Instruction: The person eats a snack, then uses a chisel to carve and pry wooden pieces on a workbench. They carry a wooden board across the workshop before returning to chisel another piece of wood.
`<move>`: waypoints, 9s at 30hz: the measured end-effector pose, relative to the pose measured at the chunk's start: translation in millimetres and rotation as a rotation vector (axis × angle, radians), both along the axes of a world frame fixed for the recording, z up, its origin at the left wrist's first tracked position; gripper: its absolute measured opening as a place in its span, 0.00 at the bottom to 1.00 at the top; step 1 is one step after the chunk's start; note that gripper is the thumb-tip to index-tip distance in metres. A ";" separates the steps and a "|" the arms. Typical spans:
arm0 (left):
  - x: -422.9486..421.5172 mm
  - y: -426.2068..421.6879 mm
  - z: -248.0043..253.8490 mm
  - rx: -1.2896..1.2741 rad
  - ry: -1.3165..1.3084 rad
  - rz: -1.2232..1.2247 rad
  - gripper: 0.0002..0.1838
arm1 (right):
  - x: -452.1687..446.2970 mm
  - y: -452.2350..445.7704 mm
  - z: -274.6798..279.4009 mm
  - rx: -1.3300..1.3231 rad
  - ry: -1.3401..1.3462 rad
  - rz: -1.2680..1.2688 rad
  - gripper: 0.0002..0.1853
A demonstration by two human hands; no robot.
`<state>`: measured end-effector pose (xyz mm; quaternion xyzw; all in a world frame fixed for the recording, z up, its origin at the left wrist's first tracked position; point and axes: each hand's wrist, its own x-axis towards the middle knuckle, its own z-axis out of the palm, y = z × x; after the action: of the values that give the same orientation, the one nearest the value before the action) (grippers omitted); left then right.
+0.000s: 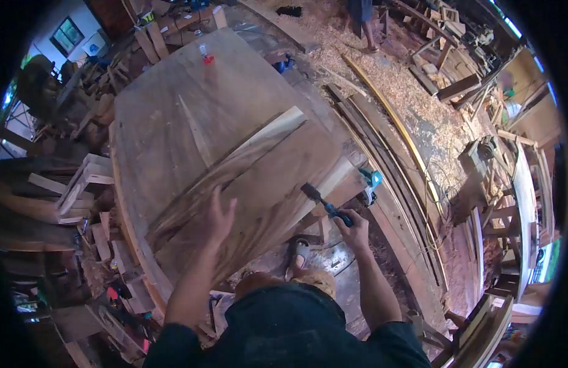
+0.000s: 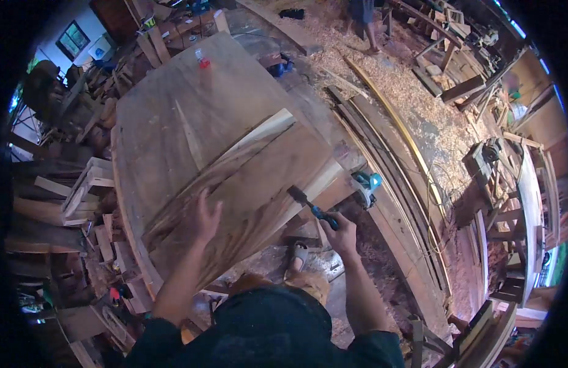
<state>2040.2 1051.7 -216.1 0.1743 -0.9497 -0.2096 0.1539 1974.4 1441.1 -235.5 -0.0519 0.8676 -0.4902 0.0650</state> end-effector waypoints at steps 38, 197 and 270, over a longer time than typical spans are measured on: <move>-111.9 60.6 -23.7 -0.155 -0.034 0.025 0.29 | -18.5 21.3 4.3 0.325 -0.043 0.003 0.16; -32.9 30.8 6.1 -0.015 -0.309 -0.536 0.40 | -60.4 -144.1 -2.2 0.387 0.025 0.012 0.34; -356.6 1223.9 -160.3 0.020 -1.808 -1.338 0.27 | -27.5 1147.8 -175.1 -0.286 -0.658 -1.196 0.30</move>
<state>1683.6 2275.6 -376.4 -0.2812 -0.6133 -0.0541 -0.7361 1946.9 2589.0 -410.6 0.5781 0.6092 -0.5416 0.0358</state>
